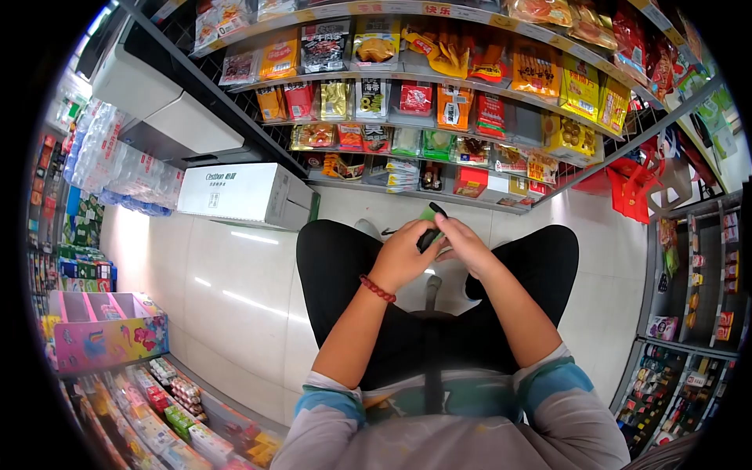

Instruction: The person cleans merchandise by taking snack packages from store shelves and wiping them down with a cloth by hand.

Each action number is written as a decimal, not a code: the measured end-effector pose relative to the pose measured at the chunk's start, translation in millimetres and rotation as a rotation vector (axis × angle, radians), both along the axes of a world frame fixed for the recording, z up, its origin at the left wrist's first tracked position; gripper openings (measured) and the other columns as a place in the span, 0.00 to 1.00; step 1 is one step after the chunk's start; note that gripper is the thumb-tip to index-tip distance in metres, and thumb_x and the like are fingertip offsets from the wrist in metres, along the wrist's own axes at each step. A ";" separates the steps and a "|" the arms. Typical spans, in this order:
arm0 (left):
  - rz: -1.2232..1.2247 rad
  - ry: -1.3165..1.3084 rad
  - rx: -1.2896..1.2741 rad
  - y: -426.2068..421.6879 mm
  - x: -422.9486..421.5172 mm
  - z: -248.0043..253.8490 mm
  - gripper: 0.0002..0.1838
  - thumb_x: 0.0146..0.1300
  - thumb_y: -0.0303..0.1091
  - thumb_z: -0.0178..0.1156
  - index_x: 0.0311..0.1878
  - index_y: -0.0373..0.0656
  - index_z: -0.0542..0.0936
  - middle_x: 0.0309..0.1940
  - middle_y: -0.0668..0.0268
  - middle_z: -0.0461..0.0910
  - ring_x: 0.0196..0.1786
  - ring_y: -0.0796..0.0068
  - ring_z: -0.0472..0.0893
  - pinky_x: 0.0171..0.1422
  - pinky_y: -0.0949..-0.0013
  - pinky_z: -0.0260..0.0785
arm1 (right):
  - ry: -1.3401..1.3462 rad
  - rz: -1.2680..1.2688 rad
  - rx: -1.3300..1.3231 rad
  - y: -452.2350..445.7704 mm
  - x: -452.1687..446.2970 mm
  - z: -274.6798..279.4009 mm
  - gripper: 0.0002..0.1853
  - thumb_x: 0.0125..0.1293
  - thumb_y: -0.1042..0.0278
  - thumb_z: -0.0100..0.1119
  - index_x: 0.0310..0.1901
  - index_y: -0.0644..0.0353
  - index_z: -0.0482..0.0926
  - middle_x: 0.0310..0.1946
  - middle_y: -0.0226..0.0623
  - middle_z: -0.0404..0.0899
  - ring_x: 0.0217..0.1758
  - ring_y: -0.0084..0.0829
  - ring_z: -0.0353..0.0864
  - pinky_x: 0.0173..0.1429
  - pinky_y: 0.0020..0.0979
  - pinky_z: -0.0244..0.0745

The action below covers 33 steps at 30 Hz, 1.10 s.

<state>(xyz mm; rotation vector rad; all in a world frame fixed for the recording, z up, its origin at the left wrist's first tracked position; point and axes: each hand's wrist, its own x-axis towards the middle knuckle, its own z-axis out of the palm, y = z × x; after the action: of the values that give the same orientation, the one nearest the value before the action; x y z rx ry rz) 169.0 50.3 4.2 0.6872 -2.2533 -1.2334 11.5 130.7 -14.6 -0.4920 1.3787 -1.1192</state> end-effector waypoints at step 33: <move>0.284 -0.633 -0.684 -390.1 -51.9 -1.9 0.20 0.67 0.45 0.57 0.56 0.43 0.81 0.53 0.48 0.83 0.56 0.44 0.81 0.61 0.51 0.74 | 0.175 0.050 0.056 -43.2 -13.4 -41.4 0.24 0.74 0.48 0.54 0.47 0.66 0.81 0.31 0.40 0.82 0.36 0.31 0.80 0.43 0.34 0.74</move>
<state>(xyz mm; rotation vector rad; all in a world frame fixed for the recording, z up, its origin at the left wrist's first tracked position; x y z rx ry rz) 117.1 -339.8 2.3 1.1573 -2.6934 -0.0552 -1.9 87.5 -56.0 -0.5915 1.5373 -1.0130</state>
